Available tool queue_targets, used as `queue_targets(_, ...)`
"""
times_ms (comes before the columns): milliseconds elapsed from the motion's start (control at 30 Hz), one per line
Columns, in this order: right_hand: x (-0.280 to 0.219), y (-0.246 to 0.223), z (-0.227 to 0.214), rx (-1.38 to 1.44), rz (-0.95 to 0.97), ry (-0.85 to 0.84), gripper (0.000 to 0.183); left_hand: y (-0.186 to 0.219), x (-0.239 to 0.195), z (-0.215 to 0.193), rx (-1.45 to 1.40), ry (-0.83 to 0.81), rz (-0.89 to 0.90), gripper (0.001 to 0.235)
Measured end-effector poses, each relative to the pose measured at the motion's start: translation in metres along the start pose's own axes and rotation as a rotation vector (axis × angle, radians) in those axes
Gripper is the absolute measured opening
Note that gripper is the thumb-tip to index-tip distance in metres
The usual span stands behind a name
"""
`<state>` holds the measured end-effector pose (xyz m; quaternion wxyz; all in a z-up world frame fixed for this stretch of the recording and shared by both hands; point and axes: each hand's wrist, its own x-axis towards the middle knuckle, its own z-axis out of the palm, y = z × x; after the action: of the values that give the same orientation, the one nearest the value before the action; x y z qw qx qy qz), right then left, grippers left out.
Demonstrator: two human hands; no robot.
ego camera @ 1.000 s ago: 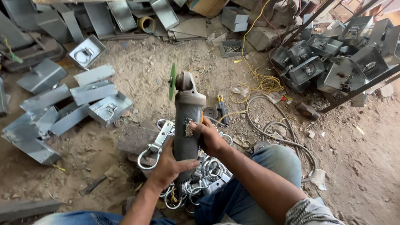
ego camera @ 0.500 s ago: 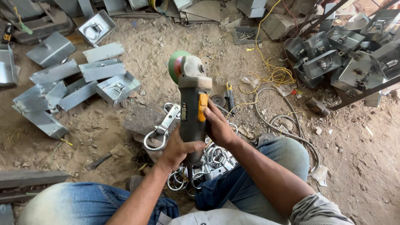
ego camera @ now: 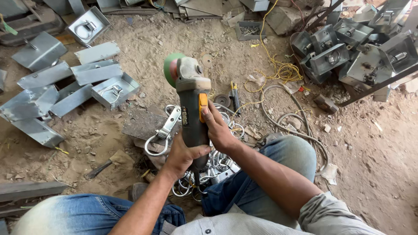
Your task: The person holds an angle grinder with both hands and uses it to grind the edges of several metal brackets and rings, resulting in bright orange sparks as the tool makes contact with the metal.
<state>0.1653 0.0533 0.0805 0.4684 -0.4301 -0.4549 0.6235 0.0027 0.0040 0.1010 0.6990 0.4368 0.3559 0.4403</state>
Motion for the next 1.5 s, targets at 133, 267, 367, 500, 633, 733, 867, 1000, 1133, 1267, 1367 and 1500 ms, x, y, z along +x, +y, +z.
queue_targets(133, 0.012, -0.017, 0.0, 0.0, 0.09, 0.063, 0.073, 0.002, 0.008, 0.003, -0.012, 0.024, 0.089, 0.062)
queue_targets(267, 0.017, -0.026, 0.009, 0.004, 0.047, 0.103, 0.066, -0.004, 0.008, 0.02, 0.418, 0.317, 0.09, 0.078)
queue_targets(367, 0.012, -0.028, 0.01, -0.036, 0.09, 0.253, 0.06, -0.014, 0.004, 0.041, 0.642, 0.407, 0.067, 0.09)
queue_targets(500, 0.007, -0.023, 0.015, -0.101, 0.014, 0.361, 0.061, -0.026, -0.001, 0.051, 0.803, 0.394, 0.011, 0.106)
queue_targets(633, 0.006, -0.016, 0.015, -0.083, -0.013, 0.448, 0.055, -0.034, -0.002, 0.049, 0.944, 0.374, -0.016, 0.111)
queue_targets(733, 0.007, -0.015, 0.008, -0.015, 0.03, 0.449, 0.057, -0.034, -0.002, 0.054, 1.0, 0.4, 0.06, 0.112)
queue_targets(867, 0.02, -0.025, -0.007, -0.029, 0.109, 0.334, 0.057, -0.016, 0.009, 0.037, 1.001, 0.159, 0.001, 0.12)
queue_targets(1000, 0.056, -0.052, -0.044, -0.313, 0.15, 0.161, 0.058, -0.002, 0.019, -0.019, 1.102, 0.028, -0.167, 0.08)
queue_targets(1133, 0.1, -0.075, -0.083, -0.686, 0.241, -0.069, 0.061, -0.011, 0.016, -0.072, 1.494, 0.31, -0.237, 0.076)
queue_targets(1267, 0.115, -0.055, -0.102, -0.898, 0.322, -0.074, 0.073, -0.044, 0.014, -0.09, 1.697, 0.336, -0.176, 0.099)
queue_targets(1367, 0.12, -0.029, -0.104, -1.027, 0.35, -0.168, 0.076, -0.064, 0.015, -0.095, 1.612, 0.296, -0.245, 0.084)
queue_targets(1500, 0.134, -0.005, -0.106, -1.046, 0.331, -0.234, 0.083, -0.077, 0.028, -0.1, 1.645, 0.315, -0.224, 0.074)
